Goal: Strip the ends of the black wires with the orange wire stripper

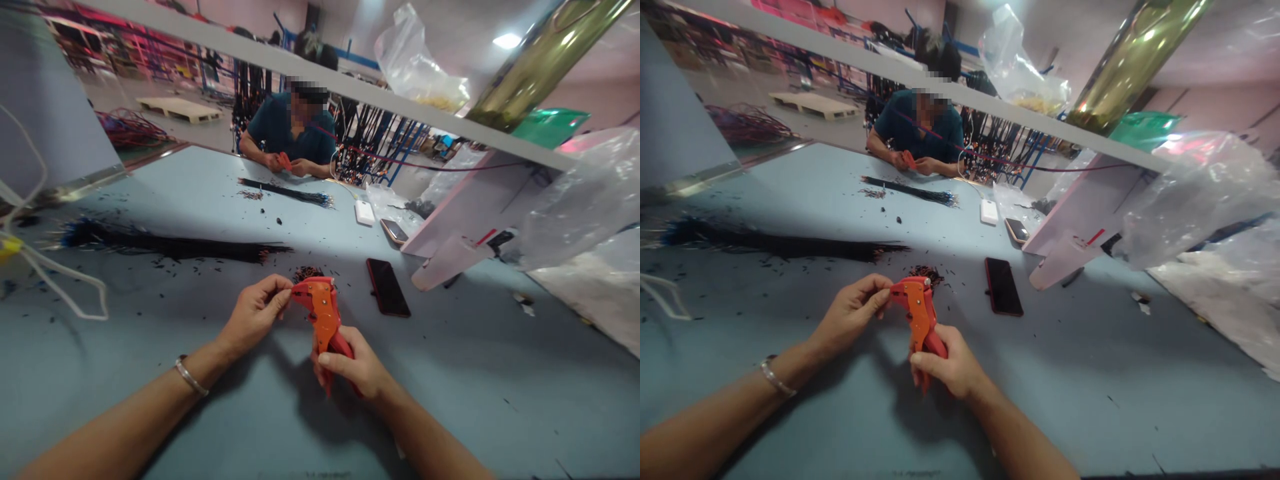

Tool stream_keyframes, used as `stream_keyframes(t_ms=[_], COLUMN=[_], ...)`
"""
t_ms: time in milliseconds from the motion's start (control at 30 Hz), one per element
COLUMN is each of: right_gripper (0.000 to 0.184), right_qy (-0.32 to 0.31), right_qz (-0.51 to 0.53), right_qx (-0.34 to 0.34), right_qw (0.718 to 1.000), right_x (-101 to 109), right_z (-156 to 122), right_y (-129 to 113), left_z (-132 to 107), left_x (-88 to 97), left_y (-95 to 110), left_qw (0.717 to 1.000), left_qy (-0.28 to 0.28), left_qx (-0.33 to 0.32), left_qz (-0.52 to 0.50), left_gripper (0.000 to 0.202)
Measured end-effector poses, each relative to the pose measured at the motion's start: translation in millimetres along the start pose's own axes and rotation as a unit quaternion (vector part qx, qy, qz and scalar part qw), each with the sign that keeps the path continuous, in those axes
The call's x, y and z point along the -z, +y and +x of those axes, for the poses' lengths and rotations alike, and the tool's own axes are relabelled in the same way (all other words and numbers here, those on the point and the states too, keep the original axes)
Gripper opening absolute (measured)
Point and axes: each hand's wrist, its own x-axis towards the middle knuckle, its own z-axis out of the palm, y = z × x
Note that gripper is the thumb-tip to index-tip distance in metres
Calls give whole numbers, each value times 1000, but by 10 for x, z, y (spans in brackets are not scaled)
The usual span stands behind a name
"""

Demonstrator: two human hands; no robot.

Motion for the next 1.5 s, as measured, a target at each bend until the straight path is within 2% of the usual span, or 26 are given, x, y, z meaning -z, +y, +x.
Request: stream_keyframes(t_ms=[100,500,667,833,1100,1233,1367,1500], right_gripper=[33,33,33,32,27,34,37,38], right_qy=[10,34,70,55,90,88,80,40], right_qz=[-9,-19,-15,-5,62,89,108,123], right_qx=[2,8,-7,-4,50,62,23,0], right_qw=[1000,999,997,998,993,990,991,992], right_x=[-13,-49,-65,-47,79,88,74,50], right_z=[8,9,11,21,-24,1,16,15], right_y=[14,103,122,106,-22,-27,13,30], left_z=[-9,-7,-14,2,66,67,62,56], left_x=[-13,-27,-26,-18,37,31,18,19], left_y=[-18,-46,-39,-41,-146,-119,-89,-85], left_qw=[1000,1000,1000,1000,997,995,994,995], left_qy=[14,10,7,7,60,76,82,77], left_qx=[-3,11,15,15,39,48,57,60], left_qz=[20,4,3,9,-23,-33,-40,-32], left_gripper=[19,21,22,21,19,20,20,21])
